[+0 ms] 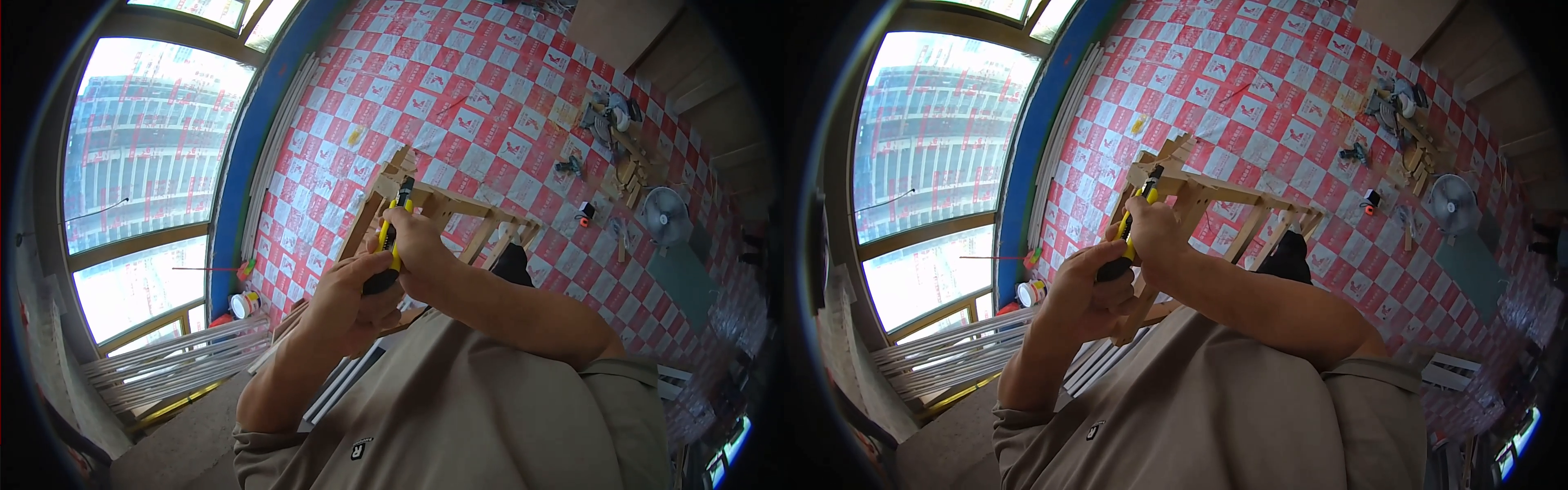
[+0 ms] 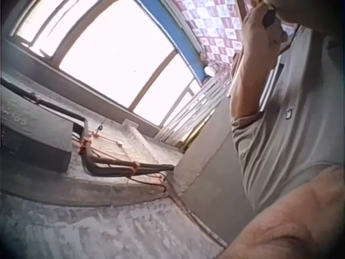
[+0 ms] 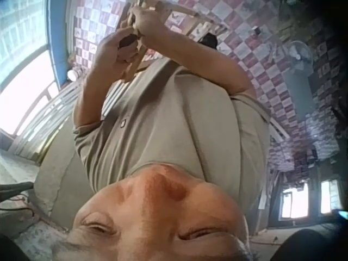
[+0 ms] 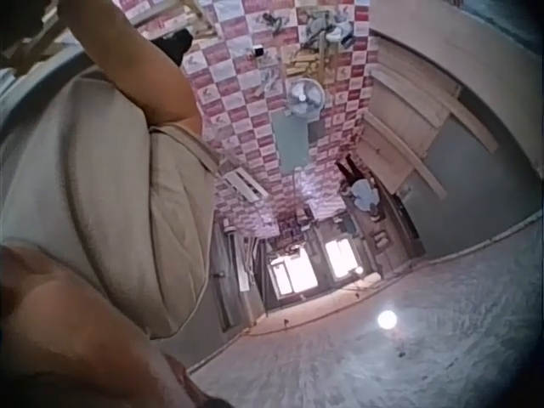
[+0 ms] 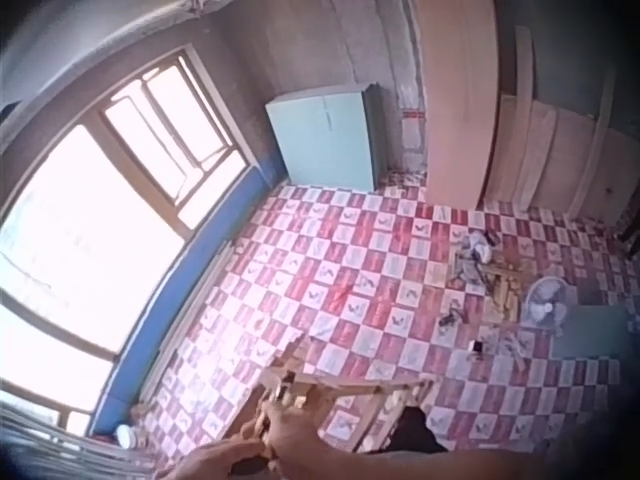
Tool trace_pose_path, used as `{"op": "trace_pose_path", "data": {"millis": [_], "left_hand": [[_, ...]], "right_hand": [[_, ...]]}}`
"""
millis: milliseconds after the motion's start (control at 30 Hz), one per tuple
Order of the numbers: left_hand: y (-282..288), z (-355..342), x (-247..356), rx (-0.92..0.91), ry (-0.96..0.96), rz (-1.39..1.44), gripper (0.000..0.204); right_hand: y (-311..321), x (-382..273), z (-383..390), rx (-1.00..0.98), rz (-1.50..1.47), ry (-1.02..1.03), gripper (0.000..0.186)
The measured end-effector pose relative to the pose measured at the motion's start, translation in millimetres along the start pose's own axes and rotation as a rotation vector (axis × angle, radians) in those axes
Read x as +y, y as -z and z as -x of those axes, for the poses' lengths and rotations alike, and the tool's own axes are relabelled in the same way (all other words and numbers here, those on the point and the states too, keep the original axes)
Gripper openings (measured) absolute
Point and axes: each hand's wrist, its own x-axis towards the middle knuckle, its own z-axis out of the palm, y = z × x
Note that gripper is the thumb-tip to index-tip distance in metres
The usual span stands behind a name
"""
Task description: Sawing a small piece of wood off a wooden frame using a utility knife.
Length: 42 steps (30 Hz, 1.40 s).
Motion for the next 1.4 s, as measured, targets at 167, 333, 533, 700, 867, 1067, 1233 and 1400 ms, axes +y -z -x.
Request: {"op": "trace_pose_path", "data": {"millis": [167,333,533,700,867,1067,1233,1400], "left_hand": [[-29.4,3.4,-15.5,0.107,-0.066,-0.032,0.022],[-29.5,14.7,3.3,0.192,0.001,-0.106,0.023],[-7.9,73.0,-26.4,0.225,-0.252,-0.002,0.022],[-4.1,7.1,-12.6,0.090,-0.116,0.010,0.013],[0.6,1.3,3.2,-0.041,-0.057,-0.044,0.018],[24.8,-0.5,13.0,-0.085,0.002,-0.001,0.025],[22.4,22.8,3.6,-0.016,-0.068,0.082,0.034],[39.4,90.9,-38.4,0.111,-0.378,0.001,0.032]], "right_hand": [[8.5,-10.2,14.0,-0.066,0.002,-0.089,0.017],[-4.0,1.6,-3.2,-0.040,0.064,-0.088,0.023],[-44.9,20.7,34.0,-0.271,0.292,-0.121,0.028],[1.3,-2.0,8.8,-0.085,0.263,0.016,0.026],[-3.9,-5.0,-1.9,-0.031,0.175,-0.036,0.025],[-22.1,-10.9,3.9,0.059,0.199,-0.057,0.023],[-26.3,14.8,-14.8,-0.071,0.202,-0.202,0.024],[-84.2,34.5,30.0,-0.317,0.566,-0.138,0.027]]}}
